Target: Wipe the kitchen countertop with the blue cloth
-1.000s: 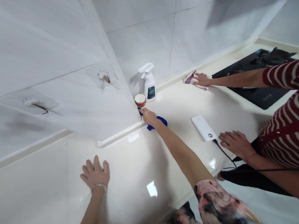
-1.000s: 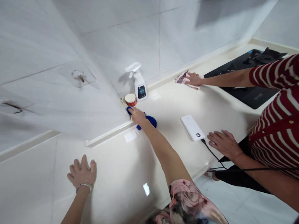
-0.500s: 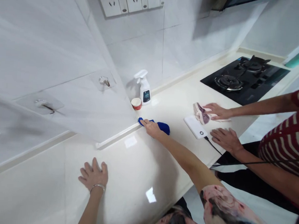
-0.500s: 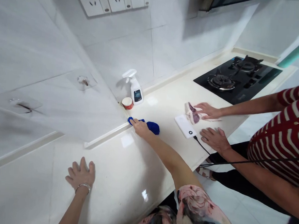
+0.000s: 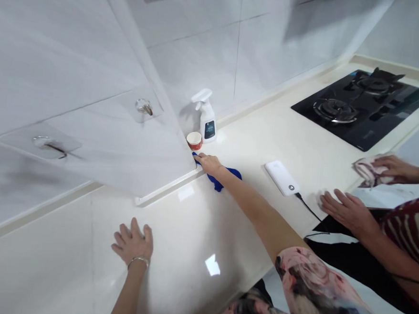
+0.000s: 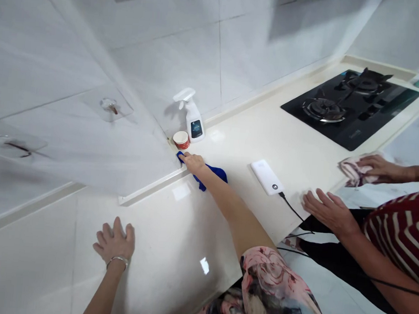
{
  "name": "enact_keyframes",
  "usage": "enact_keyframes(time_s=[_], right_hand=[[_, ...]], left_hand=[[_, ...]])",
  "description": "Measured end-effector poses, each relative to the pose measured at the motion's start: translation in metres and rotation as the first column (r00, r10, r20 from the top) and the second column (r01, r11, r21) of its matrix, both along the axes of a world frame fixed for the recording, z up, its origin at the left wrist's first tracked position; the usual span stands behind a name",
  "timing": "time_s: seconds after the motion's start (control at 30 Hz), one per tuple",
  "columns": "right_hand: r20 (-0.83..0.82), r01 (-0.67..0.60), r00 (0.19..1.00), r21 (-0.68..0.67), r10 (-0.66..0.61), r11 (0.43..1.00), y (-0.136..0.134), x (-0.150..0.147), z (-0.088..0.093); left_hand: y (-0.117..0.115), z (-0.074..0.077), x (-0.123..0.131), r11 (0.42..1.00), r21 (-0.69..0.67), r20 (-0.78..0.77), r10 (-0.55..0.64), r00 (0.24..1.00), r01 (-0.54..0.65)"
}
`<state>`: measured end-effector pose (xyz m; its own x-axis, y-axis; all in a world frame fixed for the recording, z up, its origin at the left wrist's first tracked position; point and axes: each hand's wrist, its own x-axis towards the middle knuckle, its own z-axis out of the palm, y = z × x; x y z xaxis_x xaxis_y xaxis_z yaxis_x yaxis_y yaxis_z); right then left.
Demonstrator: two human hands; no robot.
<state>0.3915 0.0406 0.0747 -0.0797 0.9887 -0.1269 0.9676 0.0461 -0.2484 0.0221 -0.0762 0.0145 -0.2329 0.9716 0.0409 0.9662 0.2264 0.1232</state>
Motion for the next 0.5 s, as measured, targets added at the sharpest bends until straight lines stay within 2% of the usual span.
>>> enact_keyframes(time_s=[0.17,0.27,0.37,0.5], right_hand=[[-0.026,0.014,1.0,0.002,-0.014,1.0,0.028,-0.003,0.002],[-0.039,0.039,0.998,0.003,-0.039,0.999,0.031,-0.007,0.001],[-0.041,0.06,0.997,0.006,-0.06,0.998,0.019,-0.009,-0.001],[-0.022,0.057,0.998,0.011,-0.057,0.998,-0.014,-0.008,-0.006]], left_hand=[[0.0,0.0,0.0,1.0,-0.004,-0.003,0.017,1.0,-0.017],[0.0,0.002,0.001,0.999,-0.019,0.005,0.028,1.0,-0.028],[-0.001,0.004,0.002,0.999,-0.023,0.005,0.035,0.999,-0.034],[-0.002,0.005,0.002,1.0,0.007,-0.002,0.015,1.0,-0.015]])
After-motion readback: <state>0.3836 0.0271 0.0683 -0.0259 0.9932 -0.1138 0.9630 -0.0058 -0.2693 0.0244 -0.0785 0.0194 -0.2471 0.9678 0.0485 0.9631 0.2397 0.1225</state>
